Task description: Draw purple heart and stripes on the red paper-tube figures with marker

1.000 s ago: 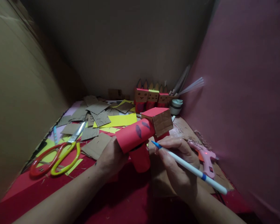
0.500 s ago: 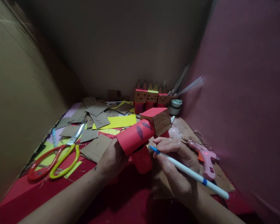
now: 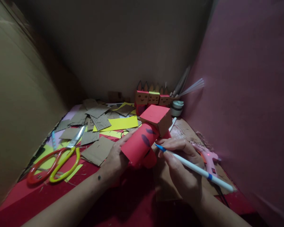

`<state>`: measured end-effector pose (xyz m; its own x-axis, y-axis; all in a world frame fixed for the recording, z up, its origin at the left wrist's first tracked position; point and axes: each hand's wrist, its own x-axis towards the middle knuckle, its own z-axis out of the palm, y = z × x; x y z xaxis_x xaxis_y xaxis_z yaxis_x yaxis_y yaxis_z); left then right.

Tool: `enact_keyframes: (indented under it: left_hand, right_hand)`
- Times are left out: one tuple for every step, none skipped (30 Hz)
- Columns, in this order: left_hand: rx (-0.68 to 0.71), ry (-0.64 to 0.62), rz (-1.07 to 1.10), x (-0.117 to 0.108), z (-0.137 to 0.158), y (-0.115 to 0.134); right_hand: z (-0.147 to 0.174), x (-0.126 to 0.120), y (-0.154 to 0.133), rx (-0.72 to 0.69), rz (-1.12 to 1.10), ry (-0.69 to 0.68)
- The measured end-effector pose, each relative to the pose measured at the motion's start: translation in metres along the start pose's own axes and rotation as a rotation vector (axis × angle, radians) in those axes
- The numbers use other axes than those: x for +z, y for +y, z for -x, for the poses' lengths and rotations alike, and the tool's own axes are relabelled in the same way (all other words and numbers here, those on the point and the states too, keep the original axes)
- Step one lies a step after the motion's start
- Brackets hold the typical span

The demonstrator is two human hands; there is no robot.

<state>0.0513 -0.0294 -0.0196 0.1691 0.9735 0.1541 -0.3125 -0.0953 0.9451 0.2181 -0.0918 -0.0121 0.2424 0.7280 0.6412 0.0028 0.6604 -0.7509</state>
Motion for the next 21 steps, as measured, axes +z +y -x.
enact_keyframes:
  left_hand:
    - [-0.017, -0.001, 0.001, 0.001, 0.000, -0.001]
    - [-0.030, -0.004, -0.003, 0.003, 0.000, -0.001]
    - [-0.035, -0.007, -0.013, 0.004, 0.001, 0.000]
    - [-0.034, -0.011, -0.027, 0.005, 0.002, 0.000]
    - [-0.028, -0.013, -0.044, 0.005, 0.004, 0.001]
    - [-0.021, -0.019, -0.058, 0.006, 0.005, 0.001]
    - [-0.013, -0.011, -0.056, 0.006, 0.006, 0.001]
    - [-0.009, -0.003, -0.037, 0.006, 0.007, 0.001]
    - [-0.012, 0.003, -0.010, 0.006, 0.008, 0.000]
    - [-0.019, -0.001, 0.012, 0.006, 0.009, -0.001]
    - [-0.020, 0.004, 0.028, 0.006, 0.009, -0.001]
    - [-0.019, 0.010, 0.035, 0.007, 0.010, -0.002]
    - [-0.017, 0.026, 0.033, 0.007, 0.010, -0.003]
    - [-0.015, 0.041, 0.025, 0.008, 0.011, -0.002]
    - [-0.008, 0.063, 0.020, 0.009, 0.011, -0.002]
    - [-0.004, 0.080, 0.022, 0.010, 0.012, -0.001]
    - [-0.008, 0.093, 0.028, 0.011, 0.013, 0.001]
    - [-0.011, 0.095, 0.043, 0.013, 0.014, 0.002]
    - [-0.006, 0.099, 0.067, 0.014, 0.014, 0.004]
    - [0.000, 0.100, 0.091, 0.015, 0.015, 0.005]
    - [0.010, 0.101, 0.109, 0.016, 0.016, 0.006]
  right_hand:
    - [0.000, 0.001, -0.002, -0.016, -0.005, -0.007]
    - [0.000, 0.003, -0.005, -0.034, -0.009, -0.017]
    - [0.001, 0.005, -0.007, -0.056, -0.007, -0.027]
    - [0.002, 0.007, -0.010, -0.077, -0.001, -0.030]
    - [0.004, 0.009, -0.012, -0.099, 0.009, -0.032]
    - [0.005, 0.011, -0.014, -0.122, 0.018, -0.040]
    - [0.007, 0.013, -0.015, -0.134, 0.020, -0.060]
    - [0.009, 0.015, -0.016, -0.148, 0.024, -0.088]
    - [0.010, 0.015, -0.017, -0.155, 0.029, -0.113]
    - [0.012, 0.016, -0.017, -0.158, 0.037, -0.129]
    - [0.013, 0.016, -0.016, -0.163, 0.049, -0.134]
    - [0.013, 0.015, -0.016, -0.167, 0.062, -0.130]
    - [0.014, 0.015, -0.015, -0.167, 0.077, -0.130]
    - [0.014, 0.014, -0.014, -0.173, 0.090, -0.132]
    - [0.014, 0.014, -0.014, -0.184, 0.100, -0.144]
    - [0.014, 0.014, -0.013, -0.199, 0.106, -0.156]
    - [0.014, 0.014, -0.013, -0.210, 0.107, -0.167]
    - [0.015, 0.014, -0.013, -0.217, 0.101, -0.168]
    - [0.015, 0.014, -0.014, -0.214, 0.094, -0.161]
    - [0.015, 0.015, -0.015, -0.207, 0.089, -0.154]
    - [0.016, 0.016, -0.016, -0.194, 0.088, -0.148]
